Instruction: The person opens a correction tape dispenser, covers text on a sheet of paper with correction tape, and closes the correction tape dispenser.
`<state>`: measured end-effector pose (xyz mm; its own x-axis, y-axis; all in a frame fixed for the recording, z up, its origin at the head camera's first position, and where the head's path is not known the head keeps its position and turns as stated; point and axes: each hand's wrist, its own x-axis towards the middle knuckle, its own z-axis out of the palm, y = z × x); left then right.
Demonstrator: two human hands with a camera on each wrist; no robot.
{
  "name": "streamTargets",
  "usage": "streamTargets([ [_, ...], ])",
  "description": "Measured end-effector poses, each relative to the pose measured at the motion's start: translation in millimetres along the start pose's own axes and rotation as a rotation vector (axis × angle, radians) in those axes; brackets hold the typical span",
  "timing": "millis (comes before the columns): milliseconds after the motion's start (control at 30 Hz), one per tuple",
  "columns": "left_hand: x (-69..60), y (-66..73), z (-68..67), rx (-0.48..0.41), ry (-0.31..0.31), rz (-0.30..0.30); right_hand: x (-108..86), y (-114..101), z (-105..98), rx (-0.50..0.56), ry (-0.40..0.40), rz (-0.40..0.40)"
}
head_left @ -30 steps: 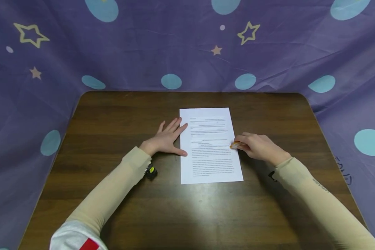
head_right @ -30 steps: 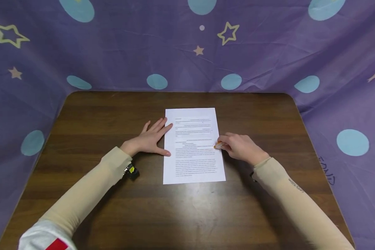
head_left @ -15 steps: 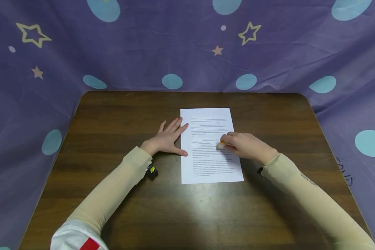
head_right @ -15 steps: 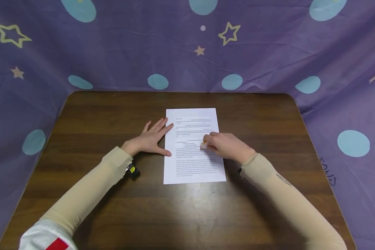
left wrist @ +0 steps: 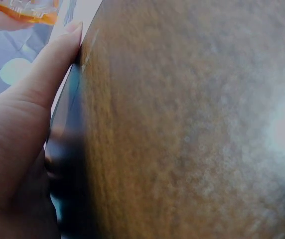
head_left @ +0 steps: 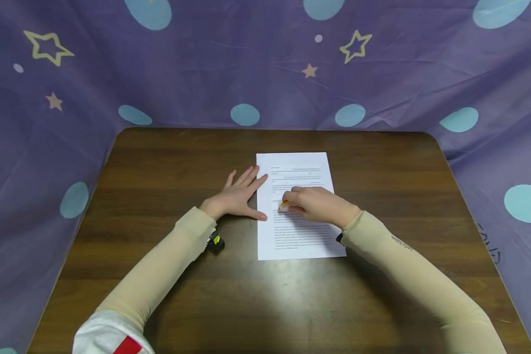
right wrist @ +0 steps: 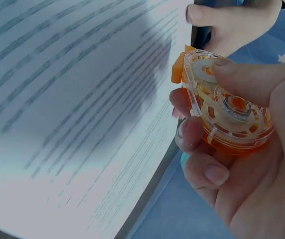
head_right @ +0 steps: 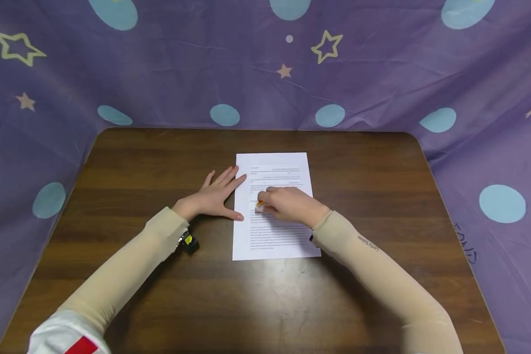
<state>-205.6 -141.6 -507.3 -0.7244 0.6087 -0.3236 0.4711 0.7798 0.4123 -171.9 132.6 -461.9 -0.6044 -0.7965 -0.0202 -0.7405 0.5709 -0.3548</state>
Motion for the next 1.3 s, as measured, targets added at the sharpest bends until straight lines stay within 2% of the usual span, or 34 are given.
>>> streamTargets([
  [233,1.0,-1.2,1.0,0.013,-0.002,-0.006,11.5,-6,5,0.021,-0.039,-0.001],
  [500,7.2,-8.3,8.5,0.005,-0.006,-0.013,13.7,-6,10,0.035,-0.056,0.015],
  [867,6.0,-8.1,7.9,-0.01,0.005,-0.01,22.3,-24,9,-0.132,-0.074,0.04],
  [1300,1.8,-1.0,1.1,0.052,-0.005,-0.012,23.4,-29,5,-0.152,-0.112,0.08],
])
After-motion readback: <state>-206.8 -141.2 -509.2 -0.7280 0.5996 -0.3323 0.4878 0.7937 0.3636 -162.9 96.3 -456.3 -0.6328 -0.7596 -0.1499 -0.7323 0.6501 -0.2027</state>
